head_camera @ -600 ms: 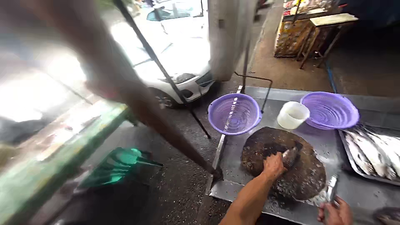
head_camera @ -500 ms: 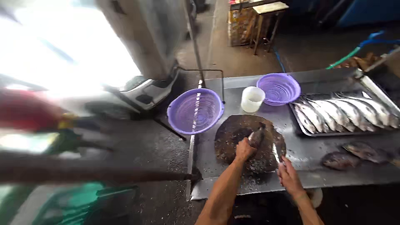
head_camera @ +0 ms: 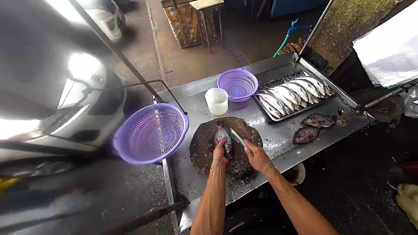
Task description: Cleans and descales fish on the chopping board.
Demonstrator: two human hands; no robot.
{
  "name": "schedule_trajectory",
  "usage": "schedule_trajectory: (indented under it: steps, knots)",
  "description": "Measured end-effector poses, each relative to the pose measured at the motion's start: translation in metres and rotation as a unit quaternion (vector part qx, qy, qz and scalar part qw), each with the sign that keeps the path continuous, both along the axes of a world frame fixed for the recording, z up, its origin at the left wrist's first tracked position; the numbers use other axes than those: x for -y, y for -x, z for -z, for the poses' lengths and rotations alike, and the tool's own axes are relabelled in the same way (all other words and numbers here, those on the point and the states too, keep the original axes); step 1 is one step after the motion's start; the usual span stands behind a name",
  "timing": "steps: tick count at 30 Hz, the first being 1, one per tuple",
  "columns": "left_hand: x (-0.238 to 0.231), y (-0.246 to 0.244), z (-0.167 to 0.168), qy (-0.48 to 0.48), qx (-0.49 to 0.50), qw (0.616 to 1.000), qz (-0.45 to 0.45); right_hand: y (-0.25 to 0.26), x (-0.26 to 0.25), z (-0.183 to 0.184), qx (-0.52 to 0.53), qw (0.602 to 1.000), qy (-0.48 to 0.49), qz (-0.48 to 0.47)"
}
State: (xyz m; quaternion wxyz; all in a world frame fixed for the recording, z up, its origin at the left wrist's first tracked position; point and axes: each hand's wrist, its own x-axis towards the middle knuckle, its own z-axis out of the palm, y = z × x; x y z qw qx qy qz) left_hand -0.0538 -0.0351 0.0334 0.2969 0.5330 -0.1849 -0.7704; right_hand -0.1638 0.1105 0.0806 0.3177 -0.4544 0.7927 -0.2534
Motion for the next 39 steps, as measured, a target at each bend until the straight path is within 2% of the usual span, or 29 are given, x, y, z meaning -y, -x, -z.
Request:
schedule_trajectory:
  steps: [2, 5, 8, 10, 13, 15, 18, 21, 23, 25, 27, 29, 31, 34, 36, 39]
  knots:
    - [-0.002, -0.002, 0.000, 0.000, 0.008, 1.000, -0.022, -0.014, -0.013, 0.008, -0.020, 0.999, -0.005, -0.039]
    - [-0.003, -0.008, 0.007, -0.003, -0.007, 0.999, -0.032, 0.003, -0.021, -0.019, -0.061, 0.985, -0.093, -0.132]
    - [-0.012, 0.003, 0.002, -0.009, -0.009, 0.999, -0.047, -0.002, -0.003, -0.014, -0.042, 0.997, -0.030, -0.061]
    - [-0.011, 0.006, 0.003, -0.002, 0.002, 0.998, -0.057, -0.018, -0.011, -0.011, -0.022, 0.995, -0.066, -0.067]
    - [-0.006, 0.000, 0.009, 0.009, 0.014, 0.998, -0.057, -0.001, -0.019, -0.046, -0.043, 0.976, -0.168, -0.133]
    - [-0.013, -0.001, 0.006, 0.002, -0.004, 0.999, -0.048, 0.008, -0.012, -0.041, -0.010, 0.989, -0.115, -0.090]
    - [-0.022, -0.001, 0.000, -0.039, -0.086, 0.995, -0.041, -0.012, -0.020, -0.003, 0.009, 0.998, 0.006, -0.066]
    - [-0.023, -0.015, 0.016, -0.067, -0.140, 0.988, -0.015, -0.007, -0.033, -0.031, -0.025, 0.985, -0.073, -0.153]
    - [-0.028, -0.020, 0.018, -0.065, -0.151, 0.986, -0.003, 0.000, -0.025, -0.028, 0.009, 0.997, 0.013, -0.079]
    - [-0.032, -0.014, 0.011, -0.068, -0.171, 0.983, -0.012, -0.004, -0.012, -0.008, 0.053, 0.996, 0.074, 0.001]
    - [-0.031, -0.015, 0.007, -0.081, -0.233, 0.969, -0.029, -0.026, -0.023, 0.007, 0.076, 0.994, 0.074, -0.010]
    - [-0.022, -0.021, 0.009, -0.107, -0.276, 0.954, -0.035, -0.025, -0.040, 0.004, 0.057, 0.996, 0.033, -0.060]
    - [-0.023, -0.025, 0.013, -0.085, -0.266, 0.960, -0.027, -0.009, -0.041, -0.003, 0.061, 0.995, 0.018, -0.070]
    - [-0.029, -0.017, 0.013, -0.069, -0.247, 0.966, -0.014, -0.014, -0.021, 0.007, 0.102, 0.991, 0.080, 0.011]
    - [-0.028, -0.021, 0.017, -0.084, -0.264, 0.961, -0.006, -0.028, -0.029, 0.007, 0.098, 0.994, 0.052, -0.016]
    - [-0.023, -0.030, 0.023, -0.078, -0.238, 0.968, 0.014, -0.009, -0.039, -0.011, 0.046, 0.994, -0.022, -0.097]
